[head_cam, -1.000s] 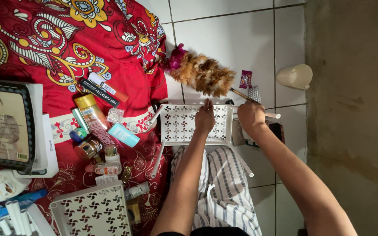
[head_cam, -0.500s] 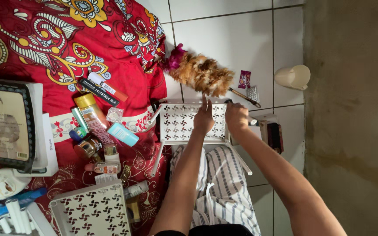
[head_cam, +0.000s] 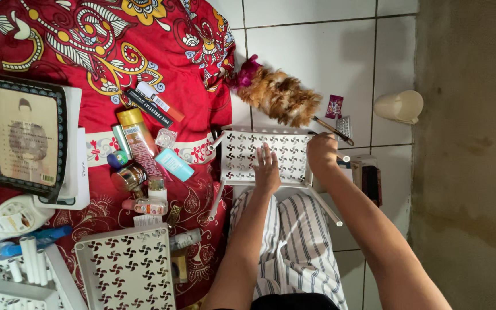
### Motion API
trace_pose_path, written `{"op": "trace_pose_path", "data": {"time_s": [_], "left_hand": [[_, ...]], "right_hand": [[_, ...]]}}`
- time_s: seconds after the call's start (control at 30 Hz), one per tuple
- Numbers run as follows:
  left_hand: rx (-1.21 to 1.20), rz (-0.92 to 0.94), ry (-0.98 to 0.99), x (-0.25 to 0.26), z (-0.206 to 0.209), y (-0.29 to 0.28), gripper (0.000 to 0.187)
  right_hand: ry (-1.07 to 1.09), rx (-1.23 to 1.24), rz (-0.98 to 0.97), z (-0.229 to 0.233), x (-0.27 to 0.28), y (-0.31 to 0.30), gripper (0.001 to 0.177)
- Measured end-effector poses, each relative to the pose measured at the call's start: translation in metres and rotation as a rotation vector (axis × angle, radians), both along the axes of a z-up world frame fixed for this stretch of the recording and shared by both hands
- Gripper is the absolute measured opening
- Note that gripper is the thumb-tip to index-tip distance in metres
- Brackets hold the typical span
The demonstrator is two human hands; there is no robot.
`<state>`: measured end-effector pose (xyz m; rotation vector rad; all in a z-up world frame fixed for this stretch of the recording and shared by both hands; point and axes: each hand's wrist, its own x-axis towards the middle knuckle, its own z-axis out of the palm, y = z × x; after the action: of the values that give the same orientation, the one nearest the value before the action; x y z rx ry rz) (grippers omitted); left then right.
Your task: The person assembles a white plastic storage rack by inserting vertical poles into a perforated panel and attaching black feet. They then place a phone and a small box onto the assembled rack.
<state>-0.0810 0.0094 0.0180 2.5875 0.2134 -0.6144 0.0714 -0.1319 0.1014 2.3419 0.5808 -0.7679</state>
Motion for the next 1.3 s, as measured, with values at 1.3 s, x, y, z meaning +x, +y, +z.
{"op": "trace_pose_path", "data": {"time_s": [1.3], "left_hand": [[-0.146, 0.080, -0.088, -0.010, 0.008, 0.020, 0.068]], "right_hand": [[-0.059, 0.045, 0.105, 0.008, 0.009, 0.012, 0.024]]}}
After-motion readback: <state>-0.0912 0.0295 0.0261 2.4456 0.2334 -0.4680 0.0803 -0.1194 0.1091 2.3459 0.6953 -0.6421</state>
